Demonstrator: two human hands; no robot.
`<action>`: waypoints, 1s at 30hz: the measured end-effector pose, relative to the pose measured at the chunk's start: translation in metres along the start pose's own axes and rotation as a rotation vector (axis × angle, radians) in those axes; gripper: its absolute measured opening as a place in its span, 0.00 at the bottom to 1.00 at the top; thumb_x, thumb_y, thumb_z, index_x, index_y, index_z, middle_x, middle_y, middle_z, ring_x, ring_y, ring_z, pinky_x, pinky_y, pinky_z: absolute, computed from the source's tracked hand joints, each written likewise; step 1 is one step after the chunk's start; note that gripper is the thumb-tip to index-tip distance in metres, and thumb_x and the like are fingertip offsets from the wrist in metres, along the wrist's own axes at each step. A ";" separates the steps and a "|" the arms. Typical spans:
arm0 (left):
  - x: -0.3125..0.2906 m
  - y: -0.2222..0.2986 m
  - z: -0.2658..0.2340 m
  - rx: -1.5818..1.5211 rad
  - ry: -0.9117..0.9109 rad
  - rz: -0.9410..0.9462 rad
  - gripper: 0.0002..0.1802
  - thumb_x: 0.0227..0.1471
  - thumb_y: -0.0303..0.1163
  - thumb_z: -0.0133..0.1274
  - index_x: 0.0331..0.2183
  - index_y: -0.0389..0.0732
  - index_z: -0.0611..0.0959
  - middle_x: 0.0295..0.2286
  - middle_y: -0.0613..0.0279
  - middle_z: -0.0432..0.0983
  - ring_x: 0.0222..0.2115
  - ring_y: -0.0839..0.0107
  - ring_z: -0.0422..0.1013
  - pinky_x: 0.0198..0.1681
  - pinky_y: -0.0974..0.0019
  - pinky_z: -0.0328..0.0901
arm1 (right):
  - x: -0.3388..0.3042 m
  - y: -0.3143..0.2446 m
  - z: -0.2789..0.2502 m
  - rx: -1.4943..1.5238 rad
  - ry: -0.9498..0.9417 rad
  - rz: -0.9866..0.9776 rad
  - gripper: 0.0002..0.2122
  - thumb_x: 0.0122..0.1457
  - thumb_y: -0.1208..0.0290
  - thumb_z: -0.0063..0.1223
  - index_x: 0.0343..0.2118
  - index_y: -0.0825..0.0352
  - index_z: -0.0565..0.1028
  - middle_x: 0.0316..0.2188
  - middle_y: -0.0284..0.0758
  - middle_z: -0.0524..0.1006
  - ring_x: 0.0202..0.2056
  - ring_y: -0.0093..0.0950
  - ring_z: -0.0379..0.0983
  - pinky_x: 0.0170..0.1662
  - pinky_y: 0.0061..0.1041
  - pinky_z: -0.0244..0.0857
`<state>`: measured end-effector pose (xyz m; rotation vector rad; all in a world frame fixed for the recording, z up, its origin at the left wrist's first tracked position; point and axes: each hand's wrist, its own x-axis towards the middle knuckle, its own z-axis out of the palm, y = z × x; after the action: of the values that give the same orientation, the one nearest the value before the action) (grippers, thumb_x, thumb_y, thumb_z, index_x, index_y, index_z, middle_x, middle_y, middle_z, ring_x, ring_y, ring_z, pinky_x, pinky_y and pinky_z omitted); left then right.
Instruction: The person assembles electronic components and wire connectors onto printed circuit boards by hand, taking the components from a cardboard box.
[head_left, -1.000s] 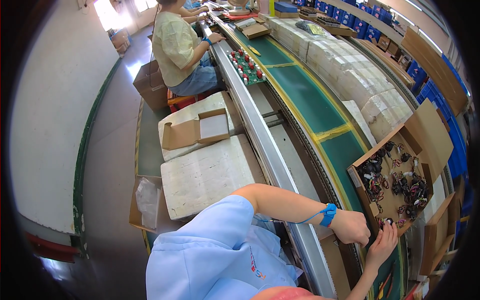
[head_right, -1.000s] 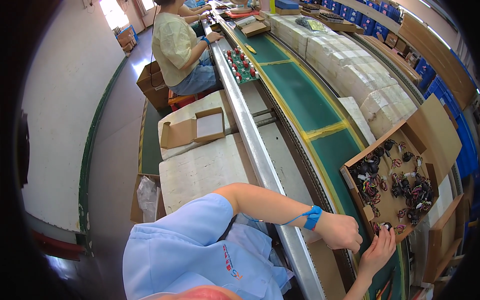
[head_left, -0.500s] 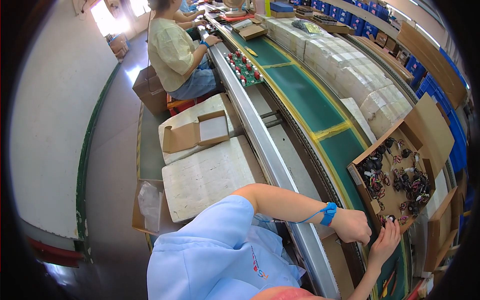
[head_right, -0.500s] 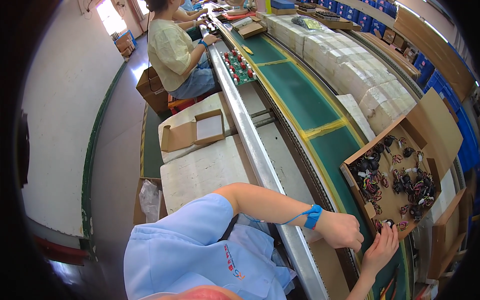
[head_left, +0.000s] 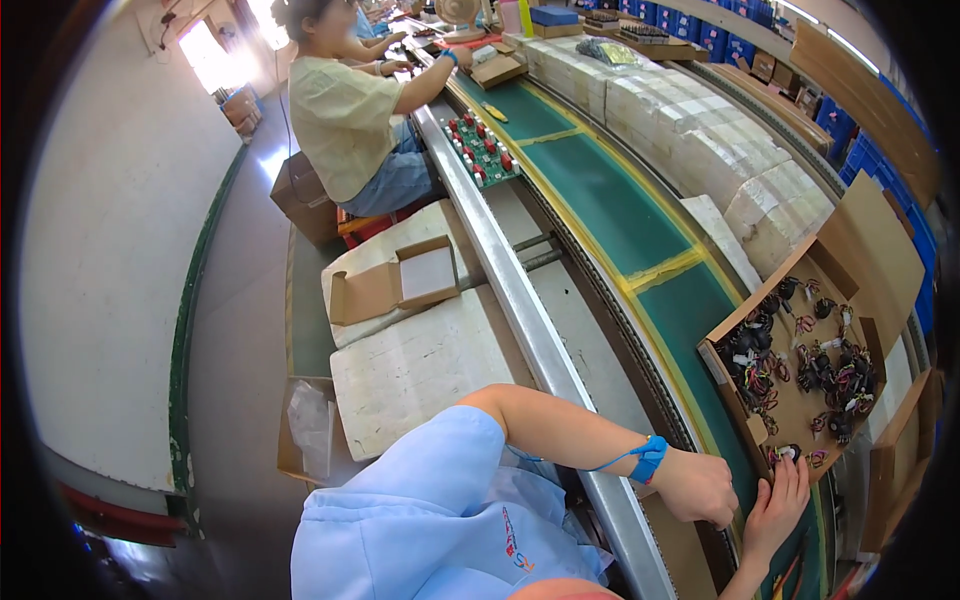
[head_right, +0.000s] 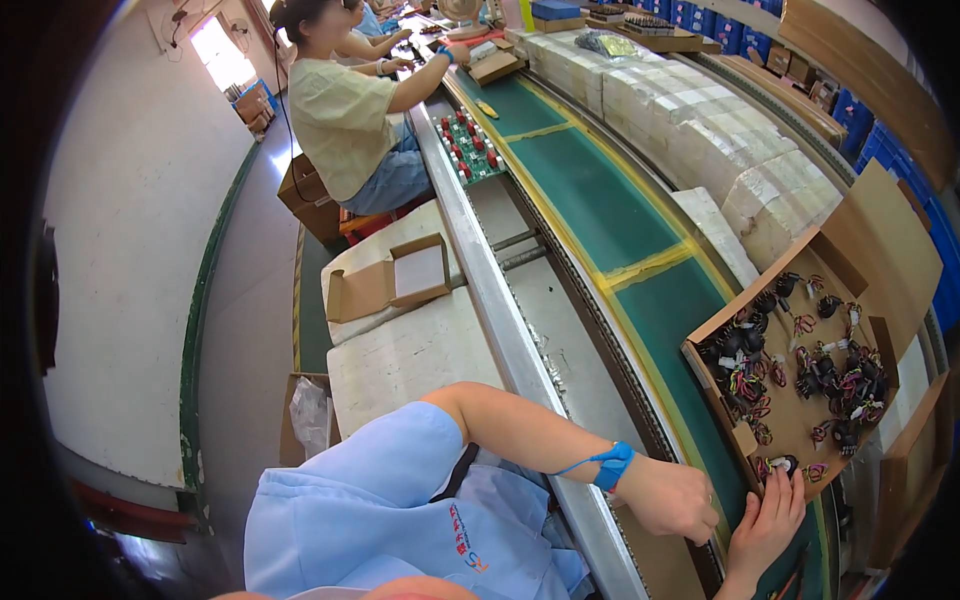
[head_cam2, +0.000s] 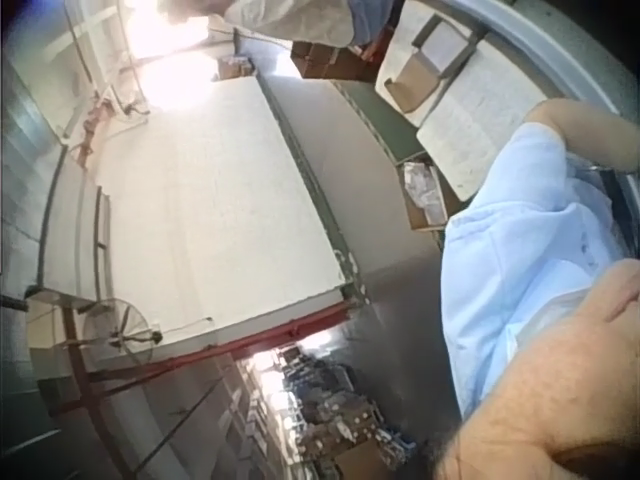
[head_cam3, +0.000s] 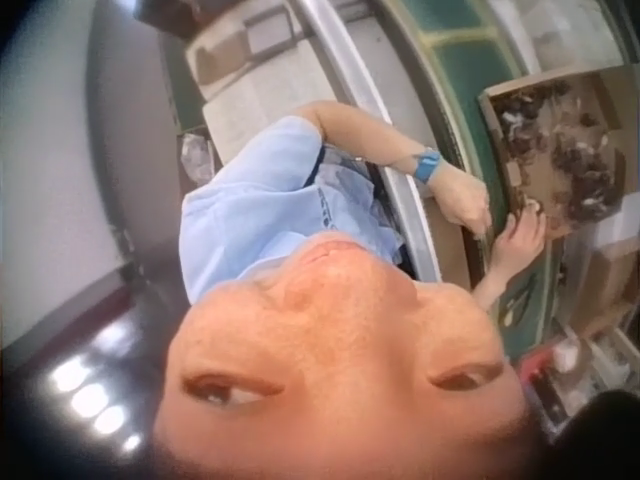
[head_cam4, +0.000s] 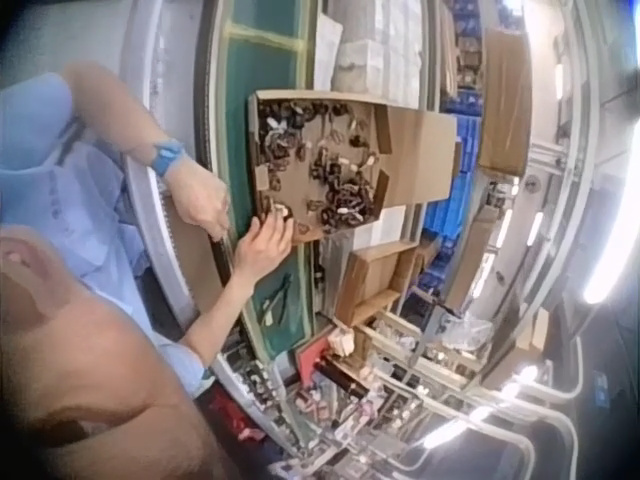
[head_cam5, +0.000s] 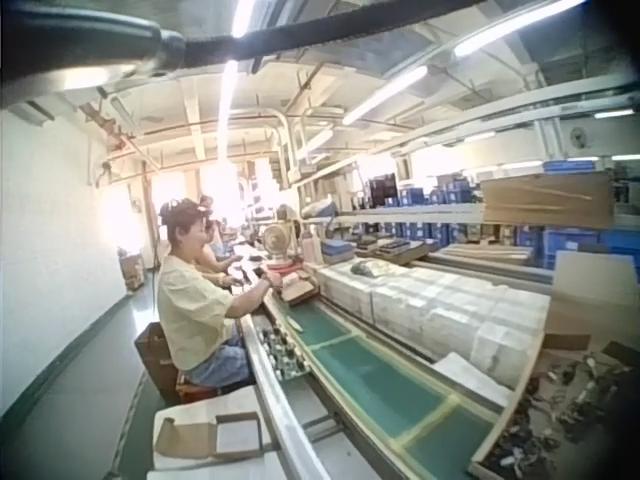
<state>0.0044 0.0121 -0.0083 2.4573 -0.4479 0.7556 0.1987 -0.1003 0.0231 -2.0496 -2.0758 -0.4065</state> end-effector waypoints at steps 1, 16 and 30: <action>-0.003 -0.002 -0.003 -0.009 0.012 -0.011 0.06 0.47 0.33 0.55 0.29 0.45 0.84 0.26 0.60 0.79 0.28 0.55 0.77 0.30 0.54 0.69 | 0.004 -0.002 0.000 0.017 0.012 -0.009 0.16 0.67 0.67 0.44 0.50 0.73 0.73 0.54 0.42 0.73 0.61 0.45 0.62 0.60 0.45 0.55; -0.233 -0.004 -0.276 0.642 0.737 -0.896 0.11 0.52 0.19 0.56 0.39 0.38 0.85 0.34 0.58 0.80 0.34 0.70 0.77 0.38 0.68 0.71 | 0.056 0.021 -0.013 0.051 -0.275 0.185 0.19 0.52 0.81 0.52 0.49 0.68 0.72 0.48 0.42 0.72 0.49 0.45 0.67 0.54 0.40 0.59; -0.423 -0.106 -0.389 1.150 1.155 -1.158 0.15 0.51 0.24 0.52 0.43 0.37 0.83 0.38 0.52 0.79 0.35 0.62 0.77 0.43 0.62 0.70 | 0.086 -0.005 -0.024 -0.073 -0.212 0.171 0.08 0.57 0.76 0.53 0.39 0.66 0.80 0.45 0.42 0.76 0.47 0.44 0.71 0.51 0.40 0.64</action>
<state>-0.4456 0.3850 -0.0259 1.8672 2.0422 1.8044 0.1904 -0.0270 0.0732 -2.3844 -2.0011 -0.2492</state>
